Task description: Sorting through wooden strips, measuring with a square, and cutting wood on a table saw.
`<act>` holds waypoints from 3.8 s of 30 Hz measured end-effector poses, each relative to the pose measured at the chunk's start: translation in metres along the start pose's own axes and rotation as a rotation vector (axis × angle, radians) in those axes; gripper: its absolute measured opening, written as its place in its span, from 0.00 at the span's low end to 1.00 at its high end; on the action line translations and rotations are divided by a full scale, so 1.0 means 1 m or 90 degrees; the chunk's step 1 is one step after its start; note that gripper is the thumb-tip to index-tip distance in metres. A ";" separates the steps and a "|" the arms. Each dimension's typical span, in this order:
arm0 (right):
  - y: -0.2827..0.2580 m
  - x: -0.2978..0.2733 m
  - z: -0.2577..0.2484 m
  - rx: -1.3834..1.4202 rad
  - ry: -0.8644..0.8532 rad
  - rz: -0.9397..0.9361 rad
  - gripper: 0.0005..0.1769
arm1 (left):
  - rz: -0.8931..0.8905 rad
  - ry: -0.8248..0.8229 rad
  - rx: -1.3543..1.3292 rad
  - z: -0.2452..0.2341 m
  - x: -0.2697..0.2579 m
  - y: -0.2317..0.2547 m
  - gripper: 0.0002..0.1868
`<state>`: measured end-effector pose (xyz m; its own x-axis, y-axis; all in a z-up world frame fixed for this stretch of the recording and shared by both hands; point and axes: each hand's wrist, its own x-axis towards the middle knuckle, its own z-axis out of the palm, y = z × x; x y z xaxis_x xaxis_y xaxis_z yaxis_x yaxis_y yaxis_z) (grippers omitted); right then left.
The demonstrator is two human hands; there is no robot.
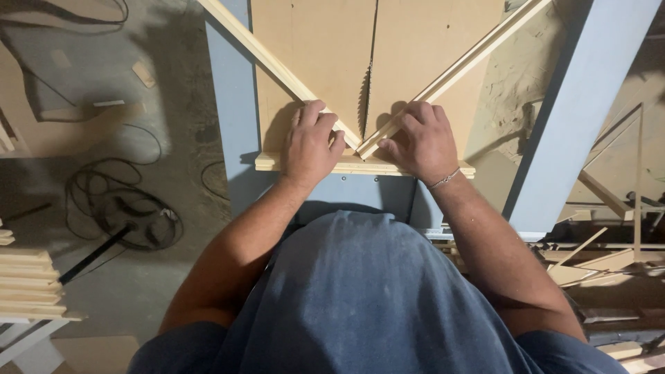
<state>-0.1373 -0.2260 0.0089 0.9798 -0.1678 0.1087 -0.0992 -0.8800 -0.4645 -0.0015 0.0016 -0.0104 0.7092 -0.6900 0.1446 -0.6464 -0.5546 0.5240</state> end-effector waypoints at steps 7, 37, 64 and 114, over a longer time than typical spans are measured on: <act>-0.001 0.002 -0.002 0.008 -0.007 -0.004 0.24 | 0.026 -0.004 -0.030 0.002 -0.001 -0.004 0.16; 0.001 -0.017 0.021 -0.156 0.077 0.082 0.14 | -0.130 -0.103 -0.035 0.003 -0.010 0.003 0.15; 0.099 -0.091 0.010 0.041 0.030 0.689 0.30 | -0.489 -0.041 -0.130 0.025 -0.089 0.009 0.37; -0.314 -0.596 0.092 0.147 0.456 1.124 0.08 | 0.178 -0.082 -0.074 0.272 -0.007 0.340 0.16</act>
<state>-0.6739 0.1913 0.0091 -0.4418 -0.8500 -0.2868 -0.6736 0.5255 -0.5198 -0.3029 -0.3083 -0.0622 0.4620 -0.8656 0.1932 -0.7697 -0.2832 0.5721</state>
